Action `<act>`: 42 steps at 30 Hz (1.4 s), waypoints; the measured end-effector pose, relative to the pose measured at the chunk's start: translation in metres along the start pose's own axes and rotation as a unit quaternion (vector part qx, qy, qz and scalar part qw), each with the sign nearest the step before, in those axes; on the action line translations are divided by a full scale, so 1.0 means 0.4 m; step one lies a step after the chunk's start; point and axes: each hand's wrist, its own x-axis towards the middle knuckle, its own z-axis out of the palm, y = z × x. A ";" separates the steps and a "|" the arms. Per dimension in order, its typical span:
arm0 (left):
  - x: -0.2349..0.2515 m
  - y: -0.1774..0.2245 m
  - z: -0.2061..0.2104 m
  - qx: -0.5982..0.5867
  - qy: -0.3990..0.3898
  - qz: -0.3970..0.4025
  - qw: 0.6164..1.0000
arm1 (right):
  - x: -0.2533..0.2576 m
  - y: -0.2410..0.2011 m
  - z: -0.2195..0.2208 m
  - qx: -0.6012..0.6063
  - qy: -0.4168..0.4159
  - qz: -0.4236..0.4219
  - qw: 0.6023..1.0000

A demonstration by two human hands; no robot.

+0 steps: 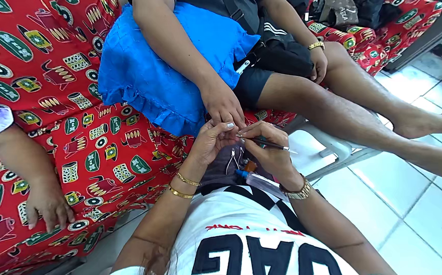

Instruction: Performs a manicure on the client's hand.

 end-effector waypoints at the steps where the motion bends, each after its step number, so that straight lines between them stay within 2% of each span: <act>1: 0.002 0.001 0.000 -0.004 0.003 -0.002 1.000 | 0.003 0.000 -0.007 0.009 -0.018 -0.006 1.000; 3: 0.005 0.004 0.001 -0.012 0.007 -0.010 1.000 | 0.012 -0.004 -0.031 0.057 -0.036 0.001 0.998; 5: 0.006 0.005 0.004 -0.020 0.007 -0.014 1.000 | 0.031 -0.027 -0.046 0.194 -0.018 0.066 0.979; 8: 0.007 0.003 0.013 -0.011 0.014 -0.006 1.000 | 0.070 -0.062 -0.019 0.421 -0.007 0.205 0.884; 10: 0.007 -0.001 0.013 0.002 0.018 0.003 1.000 | 0.098 -0.033 0.017 0.440 0.010 0.247 0.863; 13: 0.008 0.001 0.016 -0.005 0.042 -0.002 0.999 | 0.118 -0.016 0.023 0.379 0.096 0.249 0.886; 17: 0.009 0.002 0.016 -0.018 0.031 0.003 0.999 | 0.087 -0.051 0.038 0.436 0.068 0.259 0.859; 20: 0.011 -0.006 0.010 -0.010 0.015 -0.007 1.000 | 0.082 0.017 0.002 0.326 0.088 0.196 0.921; 22: 0.010 0.000 0.008 -0.022 0.010 -0.012 1.000 | 0.069 0.015 -0.039 0.204 0.031 0.148 0.967; 24: 0.010 0.005 0.007 -0.028 0.010 -0.015 0.999 | 0.043 -0.008 -0.057 0.098 -0.025 0.065 0.993; 27: 0.008 0.001 0.009 -0.014 0.015 -0.017 1.000 | 0.010 -0.020 -0.053 -0.004 -0.035 -0.042 0.998; 30: 0.008 -0.001 0.015 -0.013 0.026 -0.016 0.999 | -0.002 -0.018 -0.040 -0.048 -0.034 -0.083 0.995; 42: 0.010 0.005 0.019 -0.018 0.043 -0.020 0.999 | -0.001 -0.016 -0.029 -0.117 -0.043 -0.121 0.985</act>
